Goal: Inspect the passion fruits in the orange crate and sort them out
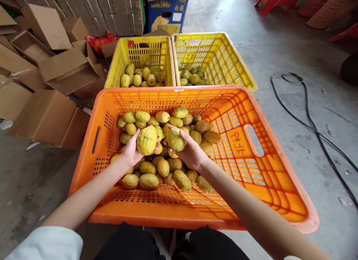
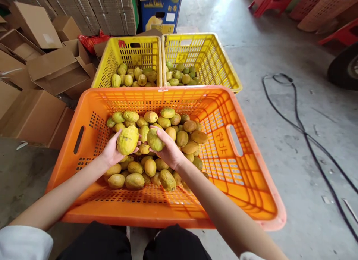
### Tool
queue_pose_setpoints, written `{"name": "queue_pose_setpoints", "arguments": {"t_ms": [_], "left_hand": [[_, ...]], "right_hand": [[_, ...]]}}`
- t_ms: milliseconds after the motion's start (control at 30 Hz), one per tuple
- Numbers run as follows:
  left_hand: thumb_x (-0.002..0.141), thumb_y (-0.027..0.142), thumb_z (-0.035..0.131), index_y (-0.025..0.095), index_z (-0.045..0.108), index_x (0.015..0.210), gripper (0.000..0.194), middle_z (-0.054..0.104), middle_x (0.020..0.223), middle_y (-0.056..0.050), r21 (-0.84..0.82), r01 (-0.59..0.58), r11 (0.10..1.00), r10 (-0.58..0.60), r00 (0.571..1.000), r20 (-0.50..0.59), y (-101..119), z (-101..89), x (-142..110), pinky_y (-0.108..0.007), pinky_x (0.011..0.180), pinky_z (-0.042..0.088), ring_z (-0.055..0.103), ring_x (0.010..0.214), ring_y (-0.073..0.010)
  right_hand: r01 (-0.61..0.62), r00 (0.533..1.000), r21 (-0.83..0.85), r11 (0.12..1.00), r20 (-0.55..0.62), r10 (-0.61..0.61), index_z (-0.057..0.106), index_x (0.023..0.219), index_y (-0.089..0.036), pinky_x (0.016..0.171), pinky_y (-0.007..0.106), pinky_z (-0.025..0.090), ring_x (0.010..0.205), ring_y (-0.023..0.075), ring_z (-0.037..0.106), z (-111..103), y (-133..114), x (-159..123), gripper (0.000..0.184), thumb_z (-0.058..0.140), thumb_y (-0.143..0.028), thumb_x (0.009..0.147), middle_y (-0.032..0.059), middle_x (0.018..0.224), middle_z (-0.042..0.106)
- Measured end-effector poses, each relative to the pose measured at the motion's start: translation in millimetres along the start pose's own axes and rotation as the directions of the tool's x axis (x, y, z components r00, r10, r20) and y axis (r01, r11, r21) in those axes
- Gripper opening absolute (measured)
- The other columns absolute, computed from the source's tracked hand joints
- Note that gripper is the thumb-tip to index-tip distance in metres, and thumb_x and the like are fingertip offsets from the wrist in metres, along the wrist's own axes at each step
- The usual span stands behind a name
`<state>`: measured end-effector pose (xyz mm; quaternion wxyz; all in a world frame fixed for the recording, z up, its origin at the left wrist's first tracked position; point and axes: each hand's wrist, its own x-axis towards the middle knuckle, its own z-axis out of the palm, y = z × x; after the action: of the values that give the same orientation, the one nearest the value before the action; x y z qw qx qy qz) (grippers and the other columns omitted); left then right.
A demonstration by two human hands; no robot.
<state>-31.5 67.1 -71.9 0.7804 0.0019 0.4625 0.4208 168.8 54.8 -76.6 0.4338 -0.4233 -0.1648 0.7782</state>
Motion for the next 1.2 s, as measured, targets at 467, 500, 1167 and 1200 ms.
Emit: {"name": "queue_pose_setpoints", "arguments": {"t_ms": [467, 500, 1167, 1200], "left_hand": [[0.091, 0.025, 0.073, 0.016, 0.071, 0.108, 0.019, 0.079, 0.108, -0.013, 0.158, -0.167, 0.973, 0.166, 0.986, 0.022, -7.5, -10.5, 4.6, -0.044, 0.091, 0.067, 0.078, 0.106, -0.0315], [0.088, 0.024, 0.075, 0.016, 0.071, 0.108, 0.022, 0.079, 0.108, -0.012, 0.16, -0.174, 0.972, 0.174, 0.985, 0.016, -8.5, -12.2, 6.0, -0.043, 0.091, 0.067, 0.078, 0.106, -0.031], [0.106, 0.036, 0.049, 0.014, 0.064, 0.139, 0.043, 0.079, 0.113, -0.016, -0.012, -0.052, 0.999, 0.05, 0.995, -0.09, -2.5, 0.3, 3.6, -0.048, 0.086, 0.067, 0.079, 0.103, -0.0324], [0.106, 0.036, 0.05, 0.015, 0.064, 0.14, 0.043, 0.079, 0.113, -0.016, -0.022, -0.054, 0.998, 0.052, 0.995, -0.086, -2.6, -0.6, 4.1, -0.049, 0.086, 0.067, 0.079, 0.103, -0.0325]], "right_hand": [[0.05, 0.965, 0.052, 0.997, -0.261, -0.035, 0.068, 0.097, -0.026, 0.088, 0.039, 0.068, 0.109, 0.0288, 0.076, 4.7, 0.3, 3.1, 0.019, 0.068, -0.041, 0.086, 0.0036, 0.091, 0.079], [0.047, 0.965, 0.054, 0.997, -0.259, -0.032, 0.068, 0.098, -0.026, 0.087, 0.039, 0.068, 0.109, 0.0295, 0.076, 4.2, 0.8, 3.9, 0.02, 0.068, -0.041, 0.085, 0.0035, 0.091, 0.079], [-0.057, 0.965, 0.039, 0.998, -0.255, 0.065, 0.064, 0.096, -0.026, 0.074, 0.029, 0.069, 0.097, 0.0216, 0.078, -2.8, 0.4, 6.6, 0.014, 0.073, -0.037, 0.092, 0.0016, 0.094, 0.078], [-0.057, 0.965, 0.037, 0.998, -0.256, 0.065, 0.064, 0.097, -0.027, 0.077, 0.032, 0.069, 0.097, 0.0221, 0.078, -3.6, 1.1, 7.1, 0.015, 0.074, -0.036, 0.092, 0.0015, 0.095, 0.077]]}}
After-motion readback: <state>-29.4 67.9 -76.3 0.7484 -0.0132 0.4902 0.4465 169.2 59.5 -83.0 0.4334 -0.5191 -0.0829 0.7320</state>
